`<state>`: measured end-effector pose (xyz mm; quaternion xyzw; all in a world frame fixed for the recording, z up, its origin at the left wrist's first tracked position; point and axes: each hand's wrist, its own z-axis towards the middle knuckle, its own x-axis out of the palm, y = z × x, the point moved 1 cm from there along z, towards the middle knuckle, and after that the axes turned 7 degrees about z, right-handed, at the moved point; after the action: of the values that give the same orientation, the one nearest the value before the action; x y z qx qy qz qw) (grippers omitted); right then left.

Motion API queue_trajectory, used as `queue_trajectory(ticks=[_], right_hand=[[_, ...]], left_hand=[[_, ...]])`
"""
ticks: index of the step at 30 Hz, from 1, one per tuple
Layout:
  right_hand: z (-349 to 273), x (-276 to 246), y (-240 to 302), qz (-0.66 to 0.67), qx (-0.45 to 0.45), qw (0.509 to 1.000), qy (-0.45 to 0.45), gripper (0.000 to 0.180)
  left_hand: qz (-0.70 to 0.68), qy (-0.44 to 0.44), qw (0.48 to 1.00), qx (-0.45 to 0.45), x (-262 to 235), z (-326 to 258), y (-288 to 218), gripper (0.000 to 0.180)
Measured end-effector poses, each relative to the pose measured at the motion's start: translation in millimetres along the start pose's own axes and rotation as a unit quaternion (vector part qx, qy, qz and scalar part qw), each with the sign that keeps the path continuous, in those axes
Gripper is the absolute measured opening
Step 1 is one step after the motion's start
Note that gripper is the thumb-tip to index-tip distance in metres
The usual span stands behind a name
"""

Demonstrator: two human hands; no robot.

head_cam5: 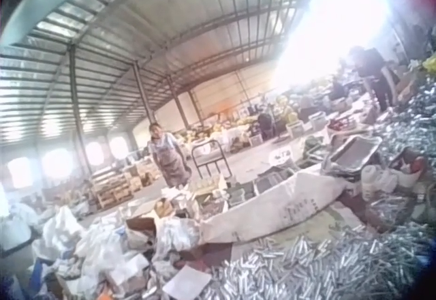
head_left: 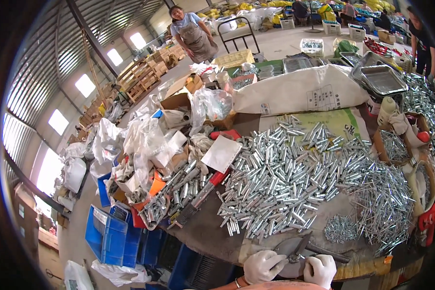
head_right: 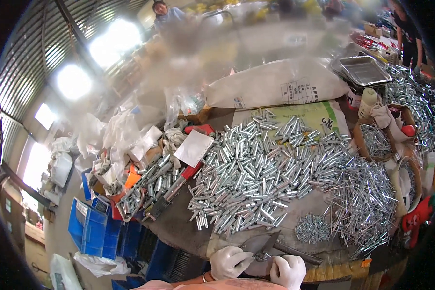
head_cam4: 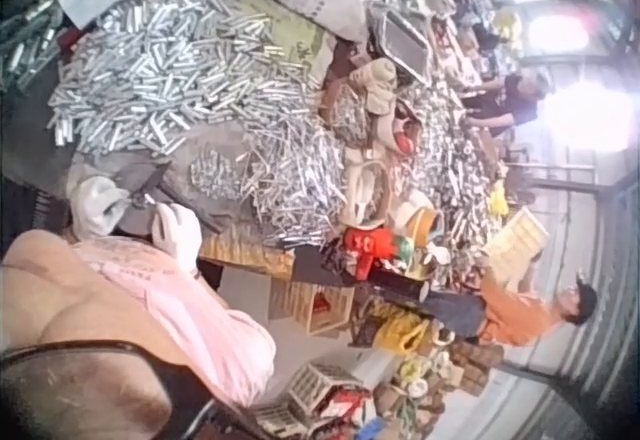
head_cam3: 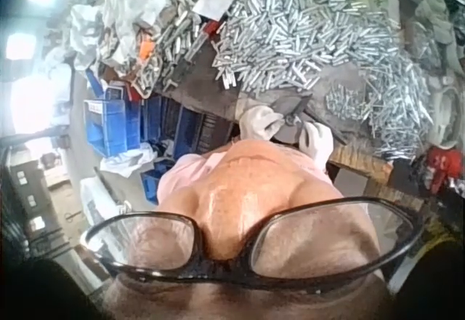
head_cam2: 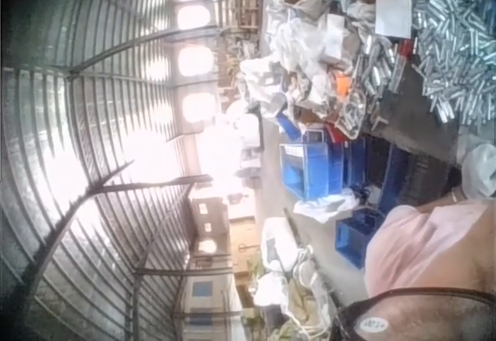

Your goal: Assembling small metal pins into circular metal base plates and sorting components at a factory workbench.

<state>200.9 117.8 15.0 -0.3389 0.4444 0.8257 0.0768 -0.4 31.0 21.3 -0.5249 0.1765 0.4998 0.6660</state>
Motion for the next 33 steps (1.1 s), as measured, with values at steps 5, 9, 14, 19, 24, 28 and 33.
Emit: queue_trajectory(ticks=[5, 9, 14, 19, 24, 28, 33], right_hand=[[0, 1, 0, 0.001, -0.006, 1.000, 0.000, 0.023], [4, -2, 2, -0.004, -0.010, 1.000, 0.004, 0.023], [5, -2, 0, -0.004, -0.013, 1.000, 0.014, 0.023], [3, 0, -1, -0.006, -0.014, 1.000, 0.021, 0.023], [2, 0, -3, -0.004, -0.011, 1.000, 0.029, 0.022], [6, -3, 0, 0.003, -0.008, 0.999, 0.034, 0.022], [6, -4, 2, 0.007, 0.002, 1.000, 0.027, 0.022]], left_hand=[[-0.004, 0.015, 1.000, -0.001, -2, 2, -1, 0.022], [-0.012, 0.010, 1.000, -0.003, -2, 4, -2, 0.025], [0.006, 0.026, 1.000, 0.010, -3, 6, -2, 0.025], [-0.006, 0.021, 0.999, 0.023, 1, 3, 3, 0.020], [0.001, 0.019, 0.999, 0.038, 1, 3, 3, 0.025], [0.014, 0.024, 0.998, 0.060, 2, 3, 4, 0.027], [0.009, 0.032, 0.999, 0.031, -1, 7, 0, 0.027]])
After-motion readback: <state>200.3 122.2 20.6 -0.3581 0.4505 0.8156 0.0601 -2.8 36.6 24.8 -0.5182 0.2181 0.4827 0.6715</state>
